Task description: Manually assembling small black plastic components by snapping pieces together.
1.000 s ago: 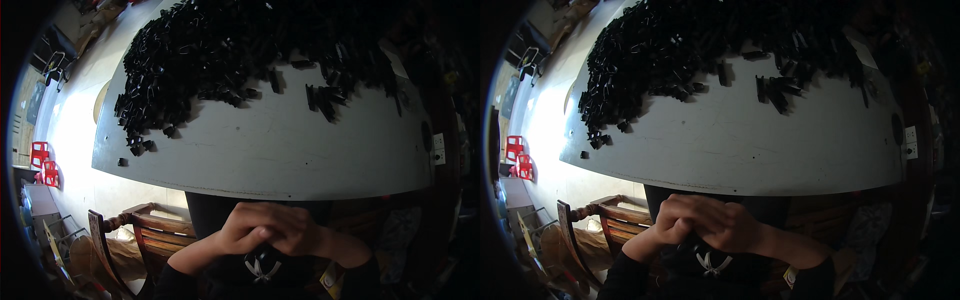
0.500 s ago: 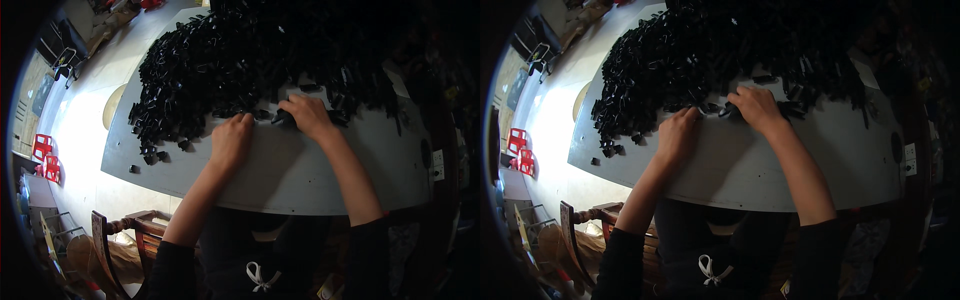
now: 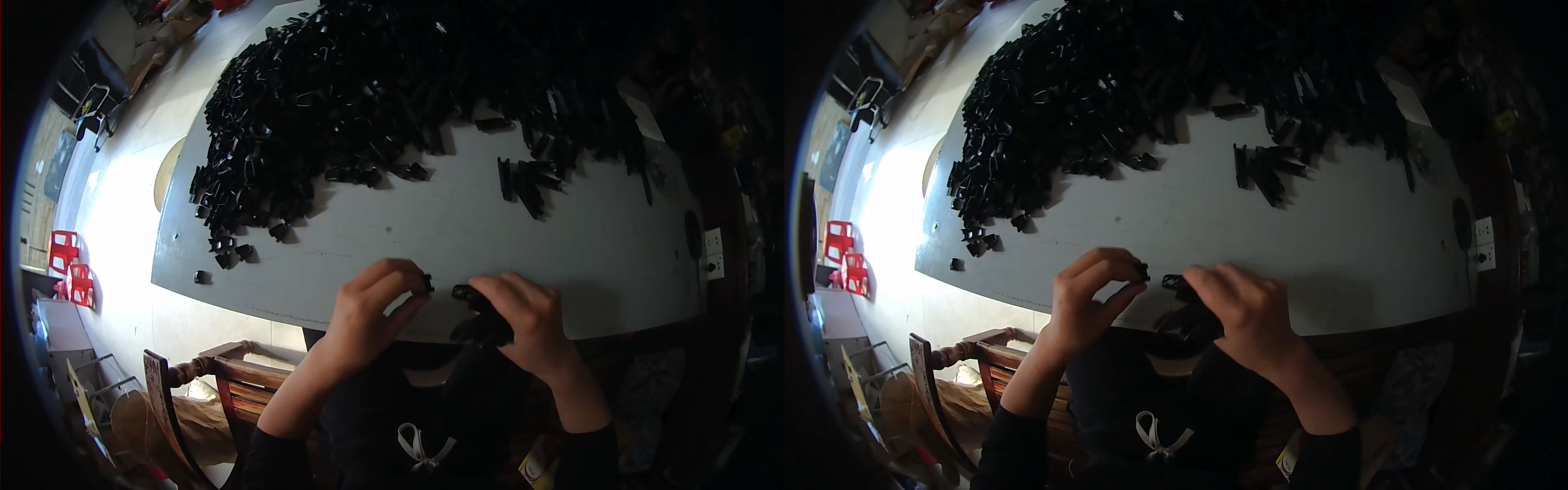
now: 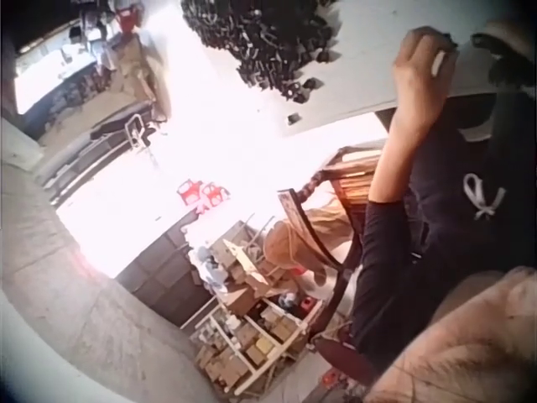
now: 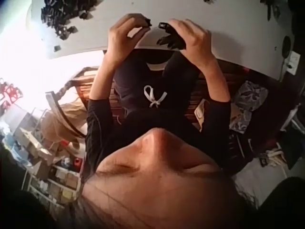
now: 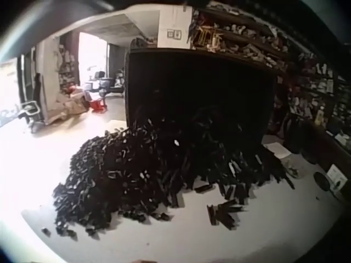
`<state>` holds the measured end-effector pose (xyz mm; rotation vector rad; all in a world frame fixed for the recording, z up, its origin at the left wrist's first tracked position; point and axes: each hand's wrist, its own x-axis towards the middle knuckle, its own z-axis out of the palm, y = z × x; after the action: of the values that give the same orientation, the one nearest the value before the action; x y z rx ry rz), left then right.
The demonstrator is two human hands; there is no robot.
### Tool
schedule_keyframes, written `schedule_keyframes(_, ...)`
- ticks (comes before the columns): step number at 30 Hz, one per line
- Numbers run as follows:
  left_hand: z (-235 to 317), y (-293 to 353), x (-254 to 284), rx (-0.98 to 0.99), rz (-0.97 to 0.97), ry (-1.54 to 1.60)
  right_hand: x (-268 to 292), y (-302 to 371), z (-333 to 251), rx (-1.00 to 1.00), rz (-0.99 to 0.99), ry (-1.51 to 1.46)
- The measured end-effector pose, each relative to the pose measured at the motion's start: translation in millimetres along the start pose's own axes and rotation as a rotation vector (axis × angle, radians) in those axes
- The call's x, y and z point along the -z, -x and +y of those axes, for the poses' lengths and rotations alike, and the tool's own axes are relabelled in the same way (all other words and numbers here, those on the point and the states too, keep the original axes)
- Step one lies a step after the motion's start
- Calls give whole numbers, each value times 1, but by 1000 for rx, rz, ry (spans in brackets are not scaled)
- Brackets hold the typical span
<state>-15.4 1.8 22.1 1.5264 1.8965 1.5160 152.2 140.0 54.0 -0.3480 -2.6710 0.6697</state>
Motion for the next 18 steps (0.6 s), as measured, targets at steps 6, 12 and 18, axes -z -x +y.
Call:
schedule_keyframes(6, 22, 16, 5, -21, -67, 9, 1, 12, -9, 87, -16, -8)
schedule_keyframes(12, 27, 22, 7, -100, -107, 23, 4, 16, -19, 82, -93, -1)
schedule_keyframes(18, 27, 29, 8, -190, -93, 30, 4, 20, -21, 69, -73, -148)
